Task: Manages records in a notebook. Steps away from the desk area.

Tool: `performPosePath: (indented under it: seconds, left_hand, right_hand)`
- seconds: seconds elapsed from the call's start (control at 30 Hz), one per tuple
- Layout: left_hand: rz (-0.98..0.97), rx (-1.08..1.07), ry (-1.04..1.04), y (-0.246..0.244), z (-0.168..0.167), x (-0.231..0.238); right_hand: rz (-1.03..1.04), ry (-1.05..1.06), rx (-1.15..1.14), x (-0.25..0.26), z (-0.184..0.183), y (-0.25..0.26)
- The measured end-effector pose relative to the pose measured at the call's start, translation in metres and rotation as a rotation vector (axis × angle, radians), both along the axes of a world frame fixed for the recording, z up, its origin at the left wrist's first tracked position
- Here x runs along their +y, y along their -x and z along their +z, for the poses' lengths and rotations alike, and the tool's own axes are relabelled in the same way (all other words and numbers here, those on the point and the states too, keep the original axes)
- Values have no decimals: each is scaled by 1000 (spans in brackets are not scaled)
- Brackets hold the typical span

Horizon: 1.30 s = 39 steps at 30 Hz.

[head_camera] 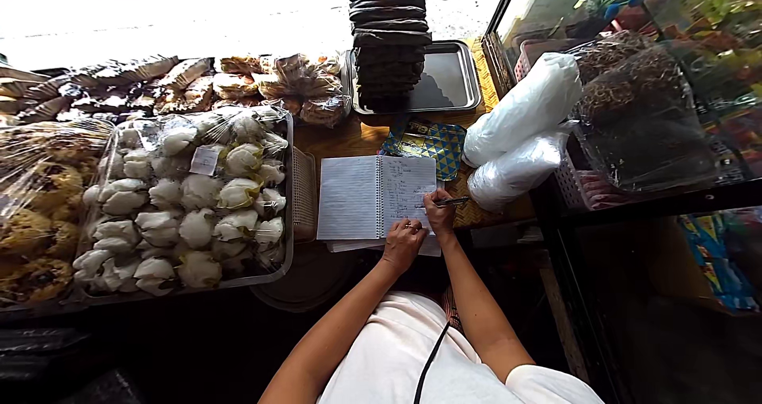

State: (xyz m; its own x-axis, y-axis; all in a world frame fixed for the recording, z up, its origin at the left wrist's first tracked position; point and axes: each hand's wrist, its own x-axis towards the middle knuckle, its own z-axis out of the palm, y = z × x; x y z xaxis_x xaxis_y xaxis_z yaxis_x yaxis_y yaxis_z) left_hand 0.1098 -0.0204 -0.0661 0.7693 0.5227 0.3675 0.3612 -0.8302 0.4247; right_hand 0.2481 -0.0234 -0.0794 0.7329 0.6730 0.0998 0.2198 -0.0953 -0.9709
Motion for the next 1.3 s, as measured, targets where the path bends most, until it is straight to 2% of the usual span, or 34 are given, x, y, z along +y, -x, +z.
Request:
performPosePath:
  seconds: [0.5, 0.67, 0.9, 1.0, 1.17, 1.23, 1.3]
  left_hand:
    - [-4, 9, 3, 0, 2, 1]
    - [-9, 15, 31, 0, 2, 0]
    - [-5, 4, 10, 0, 1, 1]
    - [-4, 15, 21, 0, 2, 0]
    - [2, 16, 8, 0, 2, 0]
    - [-7, 25, 15, 0, 3, 0]
    - [-17, 37, 30, 0, 5, 1]
  right_hand:
    - [-79, -50, -80, 2, -1, 1]
    - [-37, -27, -157, 2, -3, 0]
    - [-8, -20, -109, 1, 0, -4]
    - [-76, -68, -52, 1, -1, -3]
    - [-41, -16, -164, 2, 0, 0]
    - [-61, -44, -92, 2, 0, -3]
    - [-110, -148, 122, 2, -3, -11]
